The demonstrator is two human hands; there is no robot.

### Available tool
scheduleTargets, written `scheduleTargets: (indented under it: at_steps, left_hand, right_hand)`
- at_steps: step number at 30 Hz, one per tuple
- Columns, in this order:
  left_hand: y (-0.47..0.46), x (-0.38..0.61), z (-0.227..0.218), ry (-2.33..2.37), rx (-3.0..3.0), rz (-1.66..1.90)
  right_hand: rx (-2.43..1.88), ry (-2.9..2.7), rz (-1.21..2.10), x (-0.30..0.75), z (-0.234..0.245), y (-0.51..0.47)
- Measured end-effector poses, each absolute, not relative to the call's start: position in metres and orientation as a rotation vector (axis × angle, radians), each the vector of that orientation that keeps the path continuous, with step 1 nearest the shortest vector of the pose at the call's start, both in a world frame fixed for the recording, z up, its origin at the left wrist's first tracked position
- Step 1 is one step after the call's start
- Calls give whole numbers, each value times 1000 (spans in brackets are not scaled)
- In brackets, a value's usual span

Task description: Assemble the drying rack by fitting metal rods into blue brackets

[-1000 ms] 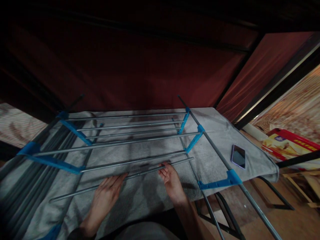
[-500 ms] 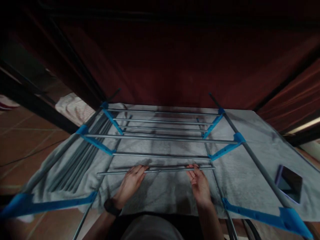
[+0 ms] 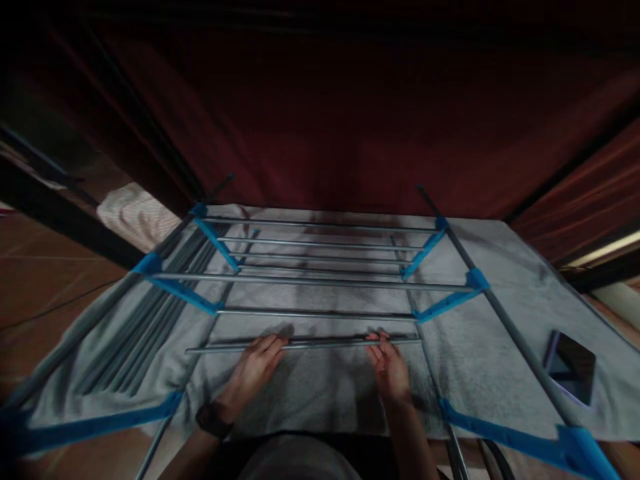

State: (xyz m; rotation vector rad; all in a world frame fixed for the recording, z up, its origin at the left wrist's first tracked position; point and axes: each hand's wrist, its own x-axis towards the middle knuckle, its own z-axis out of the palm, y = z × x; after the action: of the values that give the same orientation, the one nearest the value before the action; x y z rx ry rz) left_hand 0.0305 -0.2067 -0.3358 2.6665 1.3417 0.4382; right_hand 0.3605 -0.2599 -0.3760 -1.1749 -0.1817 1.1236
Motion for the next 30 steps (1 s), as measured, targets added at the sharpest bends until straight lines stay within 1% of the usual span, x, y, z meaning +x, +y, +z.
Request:
scheduleTargets:
  at_steps: [6,15,23,30]
  left_hand:
    - [-196,19,-357,1258,2736,560]
    - [-186,-3,-378,1474,2663,641]
    - [-199,6,-373,1416,2650,675]
    - [-210,17,-368,1526,2609,506]
  right_hand:
    - [-1112,-61,1117,357,-370,-254]
    - [-1041,-27,1088,369,-365,-252]
    - [-1065,-67,1111,374,-369,-252]
    - [-1102,-123,1104,381,-383,-259]
